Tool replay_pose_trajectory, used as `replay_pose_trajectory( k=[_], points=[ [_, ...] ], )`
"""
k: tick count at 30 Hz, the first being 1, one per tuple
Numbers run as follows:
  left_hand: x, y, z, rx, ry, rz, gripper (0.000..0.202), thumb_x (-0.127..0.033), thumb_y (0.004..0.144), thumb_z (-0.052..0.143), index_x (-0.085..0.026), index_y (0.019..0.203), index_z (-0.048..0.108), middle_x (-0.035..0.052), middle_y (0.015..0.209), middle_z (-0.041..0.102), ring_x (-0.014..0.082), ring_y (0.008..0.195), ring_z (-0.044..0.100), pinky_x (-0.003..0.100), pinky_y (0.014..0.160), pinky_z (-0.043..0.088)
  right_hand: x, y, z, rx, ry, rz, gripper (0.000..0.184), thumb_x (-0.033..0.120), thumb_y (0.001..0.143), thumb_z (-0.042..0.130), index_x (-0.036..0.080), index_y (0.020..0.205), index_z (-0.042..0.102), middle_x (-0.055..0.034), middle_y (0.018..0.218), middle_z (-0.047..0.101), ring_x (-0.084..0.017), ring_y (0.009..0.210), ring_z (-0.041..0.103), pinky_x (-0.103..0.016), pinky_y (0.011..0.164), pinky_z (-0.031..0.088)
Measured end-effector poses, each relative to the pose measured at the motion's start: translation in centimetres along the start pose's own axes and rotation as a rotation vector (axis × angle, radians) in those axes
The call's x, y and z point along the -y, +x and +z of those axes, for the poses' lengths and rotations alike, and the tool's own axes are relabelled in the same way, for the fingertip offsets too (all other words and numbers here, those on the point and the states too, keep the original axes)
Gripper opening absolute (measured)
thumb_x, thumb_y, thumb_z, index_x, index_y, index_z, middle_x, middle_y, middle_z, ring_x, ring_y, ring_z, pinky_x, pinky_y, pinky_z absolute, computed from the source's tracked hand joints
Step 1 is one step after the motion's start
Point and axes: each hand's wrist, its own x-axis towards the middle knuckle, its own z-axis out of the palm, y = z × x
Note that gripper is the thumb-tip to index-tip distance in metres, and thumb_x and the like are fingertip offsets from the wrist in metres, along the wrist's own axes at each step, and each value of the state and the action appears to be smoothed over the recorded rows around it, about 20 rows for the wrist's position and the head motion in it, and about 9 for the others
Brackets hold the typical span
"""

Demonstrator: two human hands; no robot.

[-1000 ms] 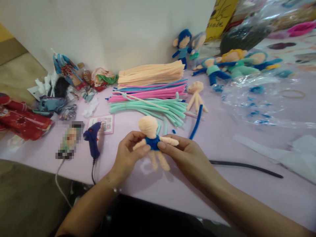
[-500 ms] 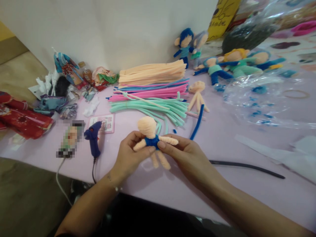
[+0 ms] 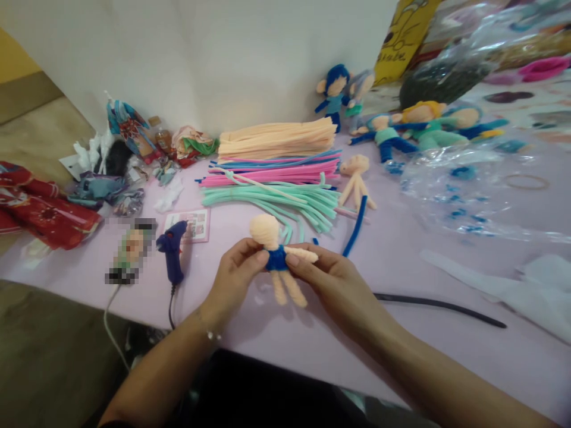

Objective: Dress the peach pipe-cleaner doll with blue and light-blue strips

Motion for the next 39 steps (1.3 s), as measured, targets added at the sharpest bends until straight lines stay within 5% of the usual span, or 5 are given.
replay_pose_trajectory(
  k=[11,23,26,29,39],
  points=[
    [-0.8,0.6,0.5,-0.175,-0.176,-0.12,0.022,-0.025,0.057,0.077,-0.017,0.069,0.06,-0.0012,0.066,0.064,0.0128,0.065,0.059,0.027,0.067,0.043,-1.1,0.6,-0.3,-0.001,0.057,-0.019,0.046,0.045,0.067,0.071,0.019,0.104,0.067,-0.0046,0.09,0.068,-0.016,0.074,0.059,-0.031,0.074,0.046],
    [-0.7,1.2,-0.3,-0.304,-0.217,-0.047,0.03,-0.019,0.055,0.077,-0.017,0.08,0.061,-0.0023,0.07,0.064,0.01,0.064,0.058,0.024,0.066,0.041,1.6,-0.4,-0.6,-0.088,-0.635,-0.469,0.043,0.037,0.081,0.049,0.018,0.119,0.049,-0.0118,0.113,0.059,-0.02,0.092,0.061,-0.036,0.08,0.051],
    [-0.7,1.3,-0.4,-0.278,-0.209,-0.052,0.029,-0.021,0.056,0.077,-0.017,0.079,0.061,-0.0017,0.07,0.063,0.01,0.062,0.057,0.023,0.063,0.041,4.9,-0.5,-2.4,-0.063,-1.061,-0.298,0.035,0.034,0.083,0.046,0.018,0.113,0.056,-0.0081,0.102,0.066,-0.02,0.088,0.063,-0.031,0.078,0.049],
    [-0.9,1.2,-0.2,-0.244,-0.206,-0.077,0.027,-0.025,0.056,0.077,-0.017,0.076,0.06,-0.0014,0.067,0.062,0.0099,0.059,0.056,0.023,0.059,0.041,7.4,0.7,-4.7,-0.329,-1.49,-0.001,0.031,0.035,0.088,0.04,0.019,0.083,0.066,-0.0095,0.089,0.069,-0.026,0.089,0.063,-0.034,0.078,0.046],
    [-0.9,1.3,-0.1,-0.214,-0.191,-0.072,0.023,-0.028,0.058,0.074,-0.017,0.074,0.061,0.0,0.067,0.061,0.0123,0.064,0.057,0.023,0.059,0.043,6.4,4.0,-7.3,-0.464,-1.511,0.092,0.019,0.022,0.075,0.05,0.015,0.064,0.064,-0.016,0.078,0.067,-0.032,0.081,0.063,-0.034,0.061,0.041]
  ],
)
